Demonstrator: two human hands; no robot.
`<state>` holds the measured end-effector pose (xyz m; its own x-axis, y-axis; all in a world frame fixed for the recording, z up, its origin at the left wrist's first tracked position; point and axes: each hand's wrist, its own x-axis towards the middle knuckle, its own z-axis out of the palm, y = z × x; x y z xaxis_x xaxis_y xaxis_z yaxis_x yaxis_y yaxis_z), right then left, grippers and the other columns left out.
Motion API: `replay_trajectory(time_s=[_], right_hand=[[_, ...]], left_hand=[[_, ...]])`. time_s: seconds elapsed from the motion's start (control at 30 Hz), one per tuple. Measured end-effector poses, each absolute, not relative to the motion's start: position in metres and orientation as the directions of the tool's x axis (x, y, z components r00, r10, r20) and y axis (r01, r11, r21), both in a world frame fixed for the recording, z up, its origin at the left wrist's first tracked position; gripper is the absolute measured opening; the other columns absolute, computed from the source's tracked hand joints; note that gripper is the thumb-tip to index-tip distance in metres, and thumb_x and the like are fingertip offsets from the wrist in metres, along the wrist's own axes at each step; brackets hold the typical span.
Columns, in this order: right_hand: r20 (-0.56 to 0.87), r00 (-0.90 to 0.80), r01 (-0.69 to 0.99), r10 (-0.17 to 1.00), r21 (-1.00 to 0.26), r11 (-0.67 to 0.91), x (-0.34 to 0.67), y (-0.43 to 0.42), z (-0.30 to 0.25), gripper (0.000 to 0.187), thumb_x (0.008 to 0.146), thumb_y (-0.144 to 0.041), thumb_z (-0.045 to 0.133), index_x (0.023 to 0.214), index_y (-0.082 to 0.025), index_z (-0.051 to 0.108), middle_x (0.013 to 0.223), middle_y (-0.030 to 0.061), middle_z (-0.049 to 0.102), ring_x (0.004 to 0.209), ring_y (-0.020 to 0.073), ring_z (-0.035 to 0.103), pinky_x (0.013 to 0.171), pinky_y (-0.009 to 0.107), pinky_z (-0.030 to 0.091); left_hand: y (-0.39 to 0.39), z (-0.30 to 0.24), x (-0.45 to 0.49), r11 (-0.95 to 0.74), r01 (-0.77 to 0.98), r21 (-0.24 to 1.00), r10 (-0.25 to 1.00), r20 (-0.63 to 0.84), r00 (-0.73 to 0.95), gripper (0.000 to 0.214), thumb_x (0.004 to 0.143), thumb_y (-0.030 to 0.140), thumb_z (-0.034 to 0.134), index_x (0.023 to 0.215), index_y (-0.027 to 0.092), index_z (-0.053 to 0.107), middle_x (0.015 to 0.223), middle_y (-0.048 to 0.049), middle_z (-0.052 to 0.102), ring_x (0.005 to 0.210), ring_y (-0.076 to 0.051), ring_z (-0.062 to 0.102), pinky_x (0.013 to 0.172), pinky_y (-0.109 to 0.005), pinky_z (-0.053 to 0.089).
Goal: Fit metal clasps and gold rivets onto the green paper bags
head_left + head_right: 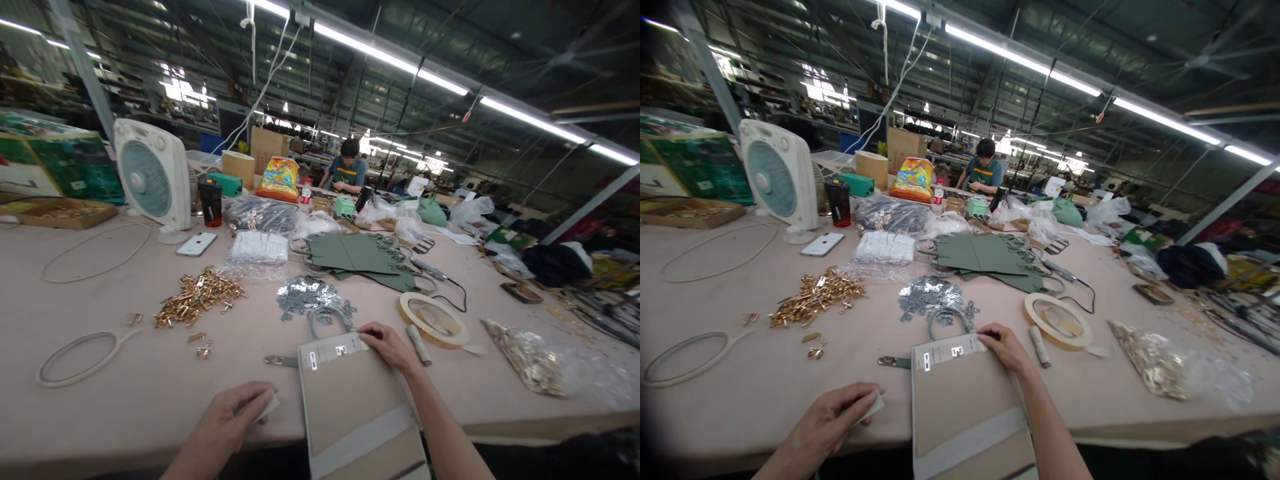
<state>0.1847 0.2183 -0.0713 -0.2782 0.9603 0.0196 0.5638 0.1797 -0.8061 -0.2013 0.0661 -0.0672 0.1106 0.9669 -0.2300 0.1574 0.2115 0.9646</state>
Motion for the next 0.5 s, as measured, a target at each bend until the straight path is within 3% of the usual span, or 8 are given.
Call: replay_trajectory(time_s=[0.17,0.27,0.37,0.43,0.5], right_hand=[[0.176,-0.089,0.617,0.980,-0.763,0.193,0.178,0.208,-0.094,0.043,0.091,-0.059,0.060,0.100,-0.021,0.077,0.106,0.0118,0.077,0.102,0.0318,0.067,0.099,0.046,0.048],[0.243,-0.060,0.707,0.968,-0.674,0.213,0.178,0.205,-0.100,0.042,0.090,-0.058,0.061,0.105,-0.022,0.076,0.110,0.0118,0.076,0.102,0.0310,0.069,0.097,0.044,0.049],[0.431,0.022,0.779,0.902,-0.573,0.255,0.158,0.193,-0.088,0.045,0.092,-0.058,0.060,0.116,-0.022,0.073,0.117,0.0125,0.073,0.092,0.0283,0.069,0.091,0.044,0.052],[0.475,0.008,0.741,0.880,-0.594,0.314,0.128,0.173,-0.070,0.040,0.093,-0.056,0.061,0.116,-0.025,0.072,0.114,0.0090,0.074,0.092,0.0262,0.070,0.090,0.041,0.053],[0.403,-0.166,0.618,0.900,-0.668,0.414,0.089,0.146,-0.053,0.032,0.097,-0.050,0.061,0.115,-0.026,0.071,0.112,0.0068,0.074,0.096,0.0244,0.070,0.088,0.036,0.055]], left_hand=[[0.062,-0.068,-0.207,0.169,0.171,0.971,0.961,-0.201,0.190,0.061,0.092,0.062,0.059,0.126,0.013,0.072,0.096,-0.0079,0.070,0.076,-0.018,0.063,0.048,-0.020,0.040],[0.058,-0.065,-0.212,0.103,0.167,0.981,0.957,-0.143,0.252,0.073,0.093,0.048,0.061,0.156,0.017,0.043,0.082,0.0014,0.060,0.066,-0.013,0.057,0.050,-0.019,0.040],[0.056,-0.067,-0.217,0.074,0.222,0.972,0.943,-0.141,0.301,0.076,0.094,0.033,0.057,0.163,0.022,0.027,0.085,0.0042,0.059,0.058,-0.009,0.052,0.056,-0.020,0.042],[0.055,-0.068,-0.220,0.075,0.252,0.965,0.928,-0.160,0.338,0.075,0.093,0.026,0.053,0.163,0.024,0.026,0.088,0.0041,0.060,0.057,-0.008,0.052,0.060,-0.022,0.044],[0.055,-0.070,-0.220,0.062,0.268,0.961,0.919,-0.160,0.360,0.076,0.092,0.021,0.051,0.163,0.026,0.025,0.091,0.0036,0.061,0.057,-0.008,0.054,0.063,-0.023,0.045]])
